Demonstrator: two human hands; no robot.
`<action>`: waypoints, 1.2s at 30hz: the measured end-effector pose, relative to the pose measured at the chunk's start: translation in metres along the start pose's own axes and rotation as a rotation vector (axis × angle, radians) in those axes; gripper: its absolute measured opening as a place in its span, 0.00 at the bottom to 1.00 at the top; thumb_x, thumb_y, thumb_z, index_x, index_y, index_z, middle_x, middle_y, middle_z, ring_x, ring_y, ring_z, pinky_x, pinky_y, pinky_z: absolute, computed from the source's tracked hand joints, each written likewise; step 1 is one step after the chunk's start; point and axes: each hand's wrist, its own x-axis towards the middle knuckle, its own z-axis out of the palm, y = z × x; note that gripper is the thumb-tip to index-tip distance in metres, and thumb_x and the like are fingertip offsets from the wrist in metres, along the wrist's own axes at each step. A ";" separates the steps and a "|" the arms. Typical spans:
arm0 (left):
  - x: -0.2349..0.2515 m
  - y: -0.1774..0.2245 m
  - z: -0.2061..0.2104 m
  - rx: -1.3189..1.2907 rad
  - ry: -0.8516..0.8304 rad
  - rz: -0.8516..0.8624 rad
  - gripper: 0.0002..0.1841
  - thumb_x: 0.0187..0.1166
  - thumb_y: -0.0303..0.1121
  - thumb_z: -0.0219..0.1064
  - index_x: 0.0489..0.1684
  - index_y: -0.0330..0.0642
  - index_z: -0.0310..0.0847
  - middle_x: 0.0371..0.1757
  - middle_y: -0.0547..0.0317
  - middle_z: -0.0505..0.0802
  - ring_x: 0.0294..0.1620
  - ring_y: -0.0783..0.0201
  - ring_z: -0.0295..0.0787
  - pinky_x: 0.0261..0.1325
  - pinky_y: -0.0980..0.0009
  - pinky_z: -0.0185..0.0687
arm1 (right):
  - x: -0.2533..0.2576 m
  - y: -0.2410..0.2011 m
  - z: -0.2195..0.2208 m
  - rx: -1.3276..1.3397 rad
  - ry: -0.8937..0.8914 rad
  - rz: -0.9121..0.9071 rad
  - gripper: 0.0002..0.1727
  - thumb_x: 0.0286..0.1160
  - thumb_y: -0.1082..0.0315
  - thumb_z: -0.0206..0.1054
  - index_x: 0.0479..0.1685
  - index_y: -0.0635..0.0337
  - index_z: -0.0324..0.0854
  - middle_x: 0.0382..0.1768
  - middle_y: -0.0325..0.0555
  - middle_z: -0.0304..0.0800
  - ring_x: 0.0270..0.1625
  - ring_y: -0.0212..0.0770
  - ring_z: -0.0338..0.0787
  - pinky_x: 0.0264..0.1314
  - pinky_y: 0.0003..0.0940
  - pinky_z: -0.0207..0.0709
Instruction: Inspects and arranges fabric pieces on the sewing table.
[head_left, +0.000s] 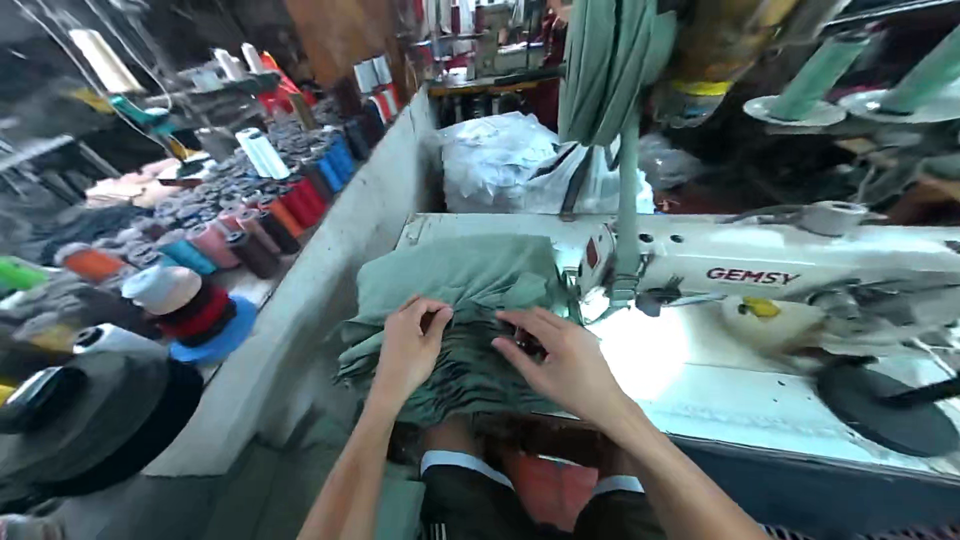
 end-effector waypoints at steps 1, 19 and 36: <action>-0.002 0.000 0.001 0.013 0.020 0.005 0.13 0.87 0.40 0.63 0.49 0.41 0.90 0.48 0.58 0.92 0.45 0.70 0.91 0.54 0.71 0.88 | 0.002 -0.001 0.001 -0.005 0.002 -0.003 0.24 0.84 0.42 0.62 0.65 0.47 0.89 0.43 0.40 0.93 0.33 0.36 0.88 0.32 0.37 0.83; -0.018 0.012 0.013 0.438 0.281 0.310 0.14 0.87 0.39 0.59 0.43 0.41 0.89 0.45 0.53 0.90 0.51 0.54 0.88 0.60 0.56 0.83 | 0.036 -0.023 0.032 -0.306 0.067 -0.204 0.18 0.89 0.55 0.57 0.59 0.46 0.92 0.35 0.43 0.91 0.32 0.46 0.92 0.26 0.42 0.82; -0.016 0.027 0.014 0.348 0.163 0.375 0.11 0.79 0.33 0.67 0.46 0.35 0.90 0.42 0.45 0.95 0.43 0.53 0.94 0.49 0.54 0.90 | 0.010 -0.017 -0.003 -0.193 0.003 -0.009 0.18 0.84 0.52 0.65 0.64 0.46 0.89 0.46 0.44 0.93 0.39 0.46 0.93 0.34 0.47 0.87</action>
